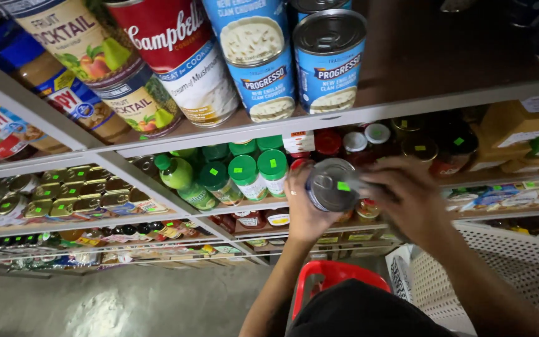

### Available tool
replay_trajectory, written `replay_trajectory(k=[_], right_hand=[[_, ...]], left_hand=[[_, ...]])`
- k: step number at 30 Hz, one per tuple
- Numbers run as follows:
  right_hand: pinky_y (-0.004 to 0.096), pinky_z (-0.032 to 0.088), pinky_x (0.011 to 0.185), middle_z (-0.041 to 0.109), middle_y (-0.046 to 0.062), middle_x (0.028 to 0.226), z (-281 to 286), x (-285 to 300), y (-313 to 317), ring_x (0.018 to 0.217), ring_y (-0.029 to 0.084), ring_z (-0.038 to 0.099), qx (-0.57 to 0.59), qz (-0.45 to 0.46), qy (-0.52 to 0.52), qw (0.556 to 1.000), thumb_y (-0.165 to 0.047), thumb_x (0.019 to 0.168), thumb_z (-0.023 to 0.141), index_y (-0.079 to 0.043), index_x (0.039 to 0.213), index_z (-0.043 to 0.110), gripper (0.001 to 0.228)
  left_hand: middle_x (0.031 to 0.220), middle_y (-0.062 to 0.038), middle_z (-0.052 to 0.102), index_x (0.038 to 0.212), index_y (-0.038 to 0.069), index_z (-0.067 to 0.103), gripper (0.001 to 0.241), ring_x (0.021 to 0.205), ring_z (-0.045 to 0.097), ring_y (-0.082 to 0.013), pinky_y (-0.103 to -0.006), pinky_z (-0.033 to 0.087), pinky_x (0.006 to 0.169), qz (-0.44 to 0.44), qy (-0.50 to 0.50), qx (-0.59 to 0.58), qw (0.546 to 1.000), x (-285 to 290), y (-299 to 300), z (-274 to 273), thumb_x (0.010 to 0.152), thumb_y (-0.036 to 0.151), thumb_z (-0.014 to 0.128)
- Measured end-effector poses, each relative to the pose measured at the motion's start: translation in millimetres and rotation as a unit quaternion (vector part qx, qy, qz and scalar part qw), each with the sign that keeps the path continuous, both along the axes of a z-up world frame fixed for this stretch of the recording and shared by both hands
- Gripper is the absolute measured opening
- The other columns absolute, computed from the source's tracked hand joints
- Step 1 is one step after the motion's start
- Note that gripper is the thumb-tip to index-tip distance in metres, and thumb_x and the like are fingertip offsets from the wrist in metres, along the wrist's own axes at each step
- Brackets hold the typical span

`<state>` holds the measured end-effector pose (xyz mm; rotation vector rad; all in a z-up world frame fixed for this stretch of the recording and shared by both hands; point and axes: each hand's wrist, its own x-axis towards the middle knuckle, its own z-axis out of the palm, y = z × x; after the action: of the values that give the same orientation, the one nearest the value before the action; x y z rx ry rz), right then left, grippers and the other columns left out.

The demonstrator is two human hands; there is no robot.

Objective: Wiping dust off canned goods and organizing them on the grocery store shelves.

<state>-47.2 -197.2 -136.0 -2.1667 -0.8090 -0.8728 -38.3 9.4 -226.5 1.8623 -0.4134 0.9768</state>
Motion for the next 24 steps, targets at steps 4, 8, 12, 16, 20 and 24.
replay_trajectory(k=[4, 8, 12, 16, 20, 24], right_hand=[[0.040, 0.057, 0.088, 0.067, 0.004, 0.113, 5, 21, 27, 0.102, 0.027, 0.067, -0.050, 0.039, -0.075, 0.995, -0.024, 0.095, 0.075, -0.016, 0.103, 0.075, 0.011], [0.038, 0.055, 0.086, 0.064, 0.003, 0.104, 13, 26, 13, 0.096, 0.026, 0.064, -0.187, -0.009, -0.174, 0.967, -0.022, 0.099, 0.069, -0.016, 0.098, 0.071, 0.007], [0.032, 0.058, 0.072, 0.063, -0.002, 0.103, -50, 31, -3, 0.100, 0.022, 0.066, -0.210, -0.036, -0.114, 0.970, -0.020, 0.088, 0.076, -0.020, 0.093, 0.068, 0.009], [0.030, 0.057, 0.065, 0.061, 0.000, 0.104, -25, 24, 5, 0.098, 0.022, 0.065, -0.244, -0.095, -0.152, 0.953, -0.019, 0.084, 0.082, -0.018, 0.094, 0.065, 0.020], [0.029, 0.058, 0.058, 0.059, -0.004, 0.105, -33, 18, 0, 0.099, 0.020, 0.068, -0.279, -0.123, -0.138, 0.942, -0.024, 0.078, 0.082, -0.020, 0.095, 0.062, 0.026], [0.031, 0.058, 0.063, 0.064, -0.002, 0.096, -62, 2, 10, 0.096, 0.023, 0.070, -0.215, -0.059, -0.055, 0.973, -0.026, 0.092, 0.075, -0.019, 0.092, 0.070, 0.009]], left_hand=[[0.130, -0.022, 0.055, 0.137, 0.004, 0.048, 0.107, 0.122, 0.047, -0.0436, -0.0552, 0.031, 0.113, -0.021, -0.019, 0.025, 0.999, -3, -13, -4, 0.050, 0.044, 0.096], [0.134, -0.022, 0.055, 0.136, 0.005, 0.048, 0.101, 0.128, 0.049, -0.0419, -0.0505, 0.031, 0.111, 0.020, -0.041, 0.044, 0.998, -3, -6, -18, 0.057, 0.050, 0.091], [0.137, -0.019, 0.054, 0.135, 0.007, 0.050, 0.094, 0.130, 0.047, -0.0411, -0.0578, 0.028, 0.118, 0.081, -0.075, 0.063, 0.992, -1, -1, 5, 0.058, 0.040, 0.093], [0.137, -0.015, 0.055, 0.134, 0.010, 0.053, 0.089, 0.129, 0.047, -0.0374, -0.0592, 0.033, 0.117, 0.116, -0.094, 0.096, 0.984, -3, -4, 17, 0.060, 0.040, 0.092], [0.136, -0.013, 0.056, 0.133, 0.011, 0.053, 0.086, 0.129, 0.048, -0.0376, -0.0609, 0.033, 0.117, 0.145, -0.093, 0.112, 0.979, 1, -6, 13, 0.060, 0.039, 0.091], [0.133, -0.016, 0.057, 0.130, 0.007, 0.055, 0.083, 0.124, 0.050, -0.0387, -0.0601, 0.037, 0.115, 0.150, -0.095, 0.117, 0.977, 1, -5, 9, 0.065, 0.047, 0.089]])
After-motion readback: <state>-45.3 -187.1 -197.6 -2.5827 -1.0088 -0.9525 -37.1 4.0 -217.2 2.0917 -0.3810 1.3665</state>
